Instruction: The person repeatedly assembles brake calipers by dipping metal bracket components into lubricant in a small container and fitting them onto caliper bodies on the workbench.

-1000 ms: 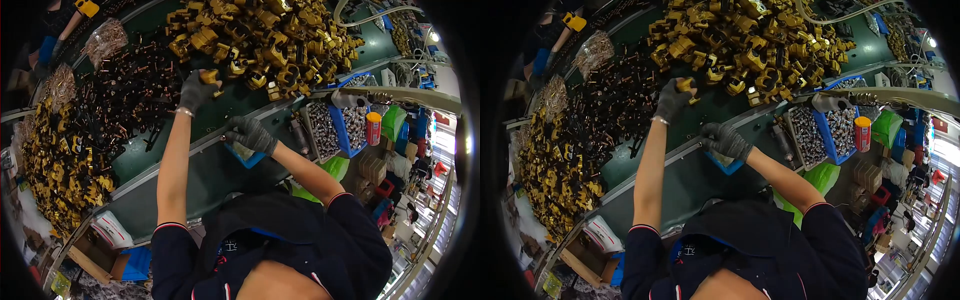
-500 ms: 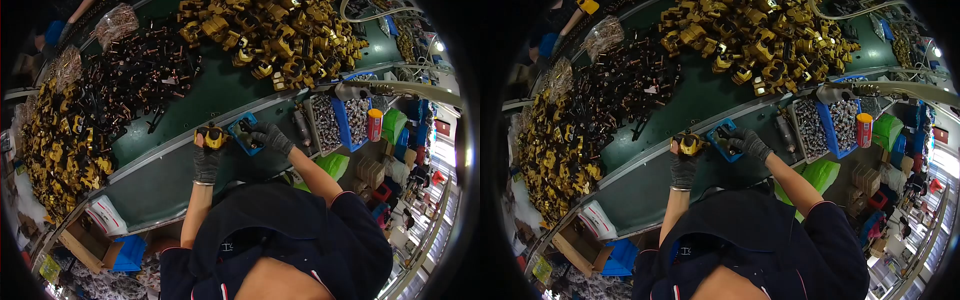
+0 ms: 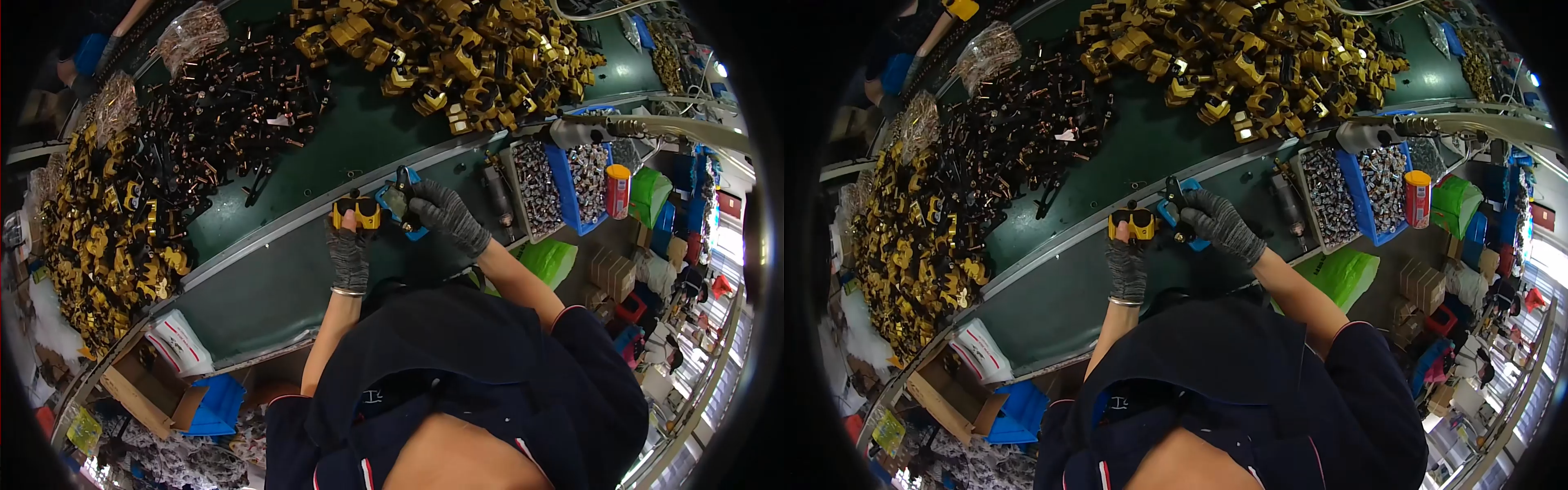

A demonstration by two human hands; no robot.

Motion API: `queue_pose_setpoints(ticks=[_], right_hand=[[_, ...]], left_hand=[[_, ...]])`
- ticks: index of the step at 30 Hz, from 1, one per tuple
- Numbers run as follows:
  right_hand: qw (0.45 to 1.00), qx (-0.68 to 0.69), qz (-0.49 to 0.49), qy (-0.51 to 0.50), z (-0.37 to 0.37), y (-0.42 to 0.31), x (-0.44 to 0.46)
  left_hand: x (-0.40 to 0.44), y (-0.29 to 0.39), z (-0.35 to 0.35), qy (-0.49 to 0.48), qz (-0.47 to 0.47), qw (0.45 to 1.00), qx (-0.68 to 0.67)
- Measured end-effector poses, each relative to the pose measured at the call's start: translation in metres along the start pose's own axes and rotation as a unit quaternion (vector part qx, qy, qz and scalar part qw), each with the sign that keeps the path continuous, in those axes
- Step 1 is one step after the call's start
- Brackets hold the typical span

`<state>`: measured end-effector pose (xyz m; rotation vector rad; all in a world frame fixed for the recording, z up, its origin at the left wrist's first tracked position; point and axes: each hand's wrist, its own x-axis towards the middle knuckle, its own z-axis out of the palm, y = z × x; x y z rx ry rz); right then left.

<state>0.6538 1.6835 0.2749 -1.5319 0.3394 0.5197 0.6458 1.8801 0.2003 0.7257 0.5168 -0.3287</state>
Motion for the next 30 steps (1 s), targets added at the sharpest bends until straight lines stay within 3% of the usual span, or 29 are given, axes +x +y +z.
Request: queue_pose_setpoints(ticks=[2, 4, 8, 10, 13, 17, 19, 30], right_hand=[[1.0, 0.016, 0.005, 0.003, 0.004, 0.001, 0.003], [0.995, -0.041, -0.092, 0.014, 0.007, 0.008, 0.011], [0.997, 0.004, -0.077, -0.014, 0.013, 0.001, 0.003], [0.984, -0.108, -0.142, -0.021, 0.01, -0.005, 0.0], [0.977, -0.142, -0.157, 0.003, 0.011, -0.011, -0.004], [0.987, -0.112, -0.11, -0.023, 0.014, -0.013, -0.005], [0.991, -0.1, -0.087, 0.015, 0.016, -0.002, -0.005], [0.966, -0.21, -0.147, 0.024, 0.025, -0.005, -0.002]], left_hand=[[-0.004, 0.004, 0.005, 0.001, 0.0, 1.0, 0.018], [-0.009, 0.01, 0.01, -0.007, 0.022, 0.999, 0.037], [-0.016, 0.016, 0.02, -0.003, 0.046, 0.996, 0.073], [-0.018, 0.02, 0.021, -0.012, 0.054, 0.991, 0.121], [-0.02, 0.027, 0.028, -0.032, 0.062, 0.98, 0.187], [-0.027, 0.042, 0.043, -0.071, 0.055, 0.969, 0.231], [-0.029, 0.039, 0.042, -0.068, 0.059, 0.969, 0.231], [-0.046, 0.016, 0.042, -0.023, 0.148, 0.954, 0.258]])
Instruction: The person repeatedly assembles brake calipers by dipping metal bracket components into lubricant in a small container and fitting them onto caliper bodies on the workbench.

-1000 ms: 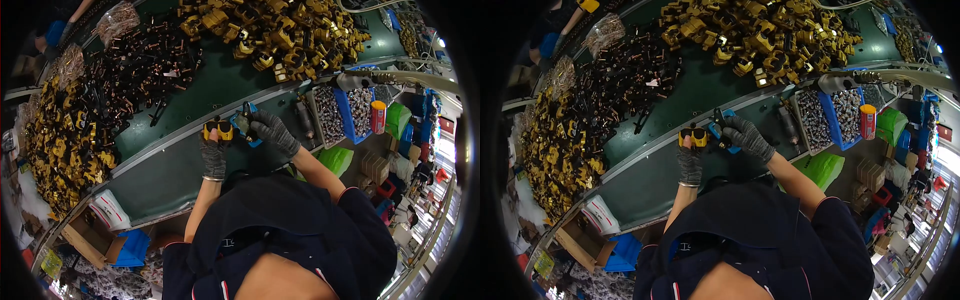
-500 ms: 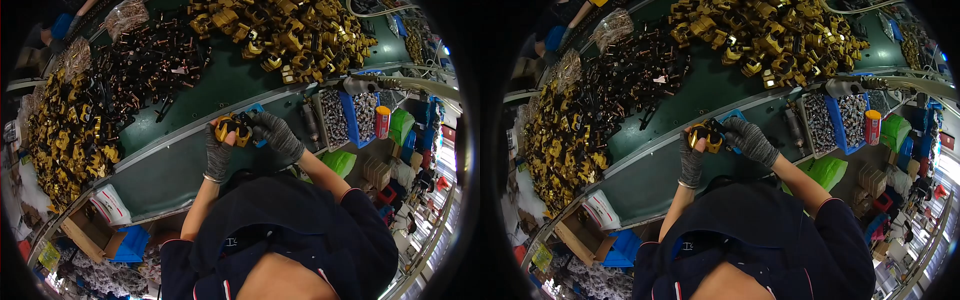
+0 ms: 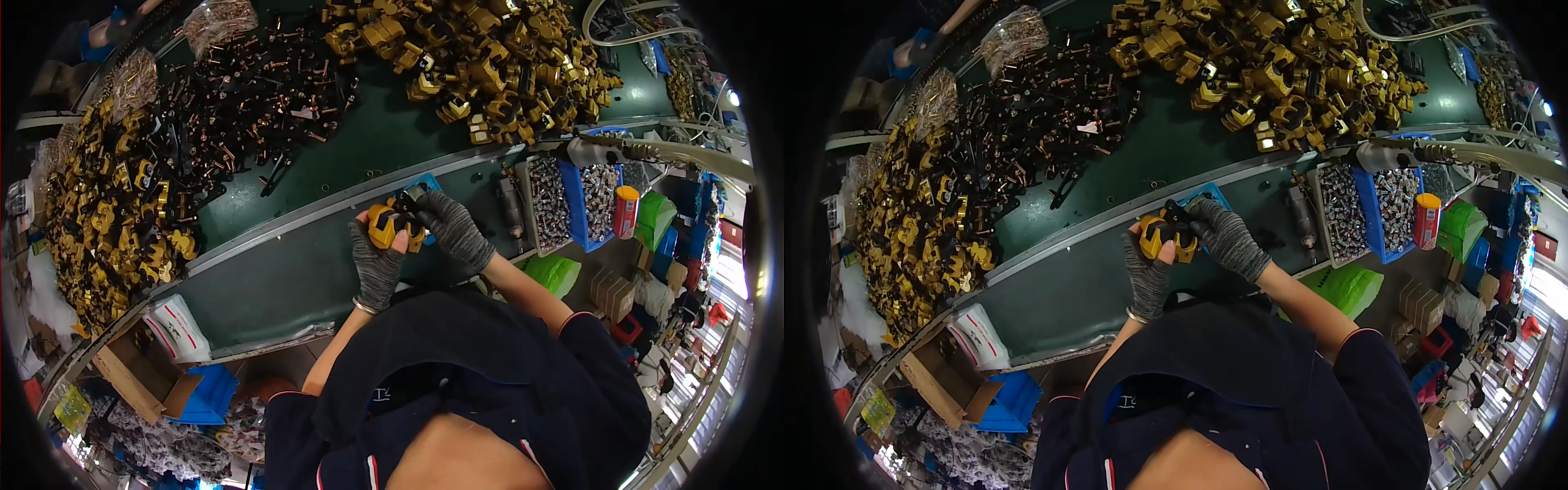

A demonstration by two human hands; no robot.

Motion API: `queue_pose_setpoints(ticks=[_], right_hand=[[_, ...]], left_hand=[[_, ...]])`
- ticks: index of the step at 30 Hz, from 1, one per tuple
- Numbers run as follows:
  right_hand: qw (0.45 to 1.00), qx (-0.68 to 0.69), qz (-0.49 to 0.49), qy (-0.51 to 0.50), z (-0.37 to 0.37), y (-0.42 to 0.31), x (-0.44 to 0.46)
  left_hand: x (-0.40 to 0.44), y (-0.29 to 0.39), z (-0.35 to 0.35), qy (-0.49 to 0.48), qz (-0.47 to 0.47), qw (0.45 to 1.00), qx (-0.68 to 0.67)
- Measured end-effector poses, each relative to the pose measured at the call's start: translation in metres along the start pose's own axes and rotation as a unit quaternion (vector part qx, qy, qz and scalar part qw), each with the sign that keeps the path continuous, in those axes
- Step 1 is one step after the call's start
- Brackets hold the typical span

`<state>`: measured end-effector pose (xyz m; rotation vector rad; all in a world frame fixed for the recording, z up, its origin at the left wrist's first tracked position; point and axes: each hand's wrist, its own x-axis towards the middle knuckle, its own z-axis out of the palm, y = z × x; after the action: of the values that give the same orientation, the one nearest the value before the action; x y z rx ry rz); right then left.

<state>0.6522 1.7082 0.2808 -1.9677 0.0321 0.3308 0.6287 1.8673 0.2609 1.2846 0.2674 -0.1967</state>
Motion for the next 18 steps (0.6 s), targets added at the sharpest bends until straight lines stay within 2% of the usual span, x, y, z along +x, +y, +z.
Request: queue_pose_setpoints(ticks=[4, 5, 7, 8, 9, 10, 11, 13, 14, 15, 16, 18], right_hand=[[1.0, -0.007, 0.011, -0.021, 0.008, 0.015, 0.007], [1.0, -0.001, 0.004, -0.027, 0.016, 0.019, 0.013], [0.991, -0.066, 0.041, -0.107, 0.028, 0.026, 0.032], [0.989, 0.014, 0.052, -0.14, 0.038, 0.026, 0.046], [0.979, 0.093, 0.061, -0.171, 0.054, 0.022, 0.066], [0.989, 0.054, -0.013, -0.134, 0.077, 0.018, 0.085], [0.992, 0.014, -0.085, -0.094, 0.104, 0.013, 0.104], [0.972, -0.158, -0.105, -0.139, 0.148, -0.004, 0.147], [0.935, -0.296, -0.126, -0.15, 0.174, -0.008, 0.17], [0.877, -0.43, -0.142, -0.157, 0.191, -0.005, 0.188], [0.876, -0.434, -0.145, -0.151, 0.19, -0.003, 0.196], [0.825, -0.502, -0.221, -0.134, 0.204, -0.008, 0.211]], left_hand=[[-0.003, -0.001, -0.009, 0.015, -0.014, 1.0, 0.0], [-0.001, -0.004, -0.015, 0.027, -0.053, 0.998, -0.025], [0.01, -0.021, -0.037, 0.054, -0.119, 0.984, -0.118], [0.011, -0.031, -0.055, 0.057, -0.114, 0.985, -0.117], [0.017, -0.027, -0.071, 0.082, -0.148, 0.954, -0.248], [0.024, -0.022, -0.091, 0.101, -0.182, 0.904, -0.373], [0.035, -0.022, -0.119, 0.123, -0.121, 0.918, -0.357], [0.057, -0.015, -0.19, 0.197, -0.011, 0.926, -0.321], [0.066, 0.006, -0.227, 0.125, 0.016, 0.931, -0.344], [0.084, 0.013, -0.272, 0.047, 0.084, 0.93, -0.355], [0.098, 0.04, -0.302, 0.1, 0.086, 0.935, -0.33], [0.113, 0.106, -0.331, 0.251, 0.089, 0.917, -0.298]])
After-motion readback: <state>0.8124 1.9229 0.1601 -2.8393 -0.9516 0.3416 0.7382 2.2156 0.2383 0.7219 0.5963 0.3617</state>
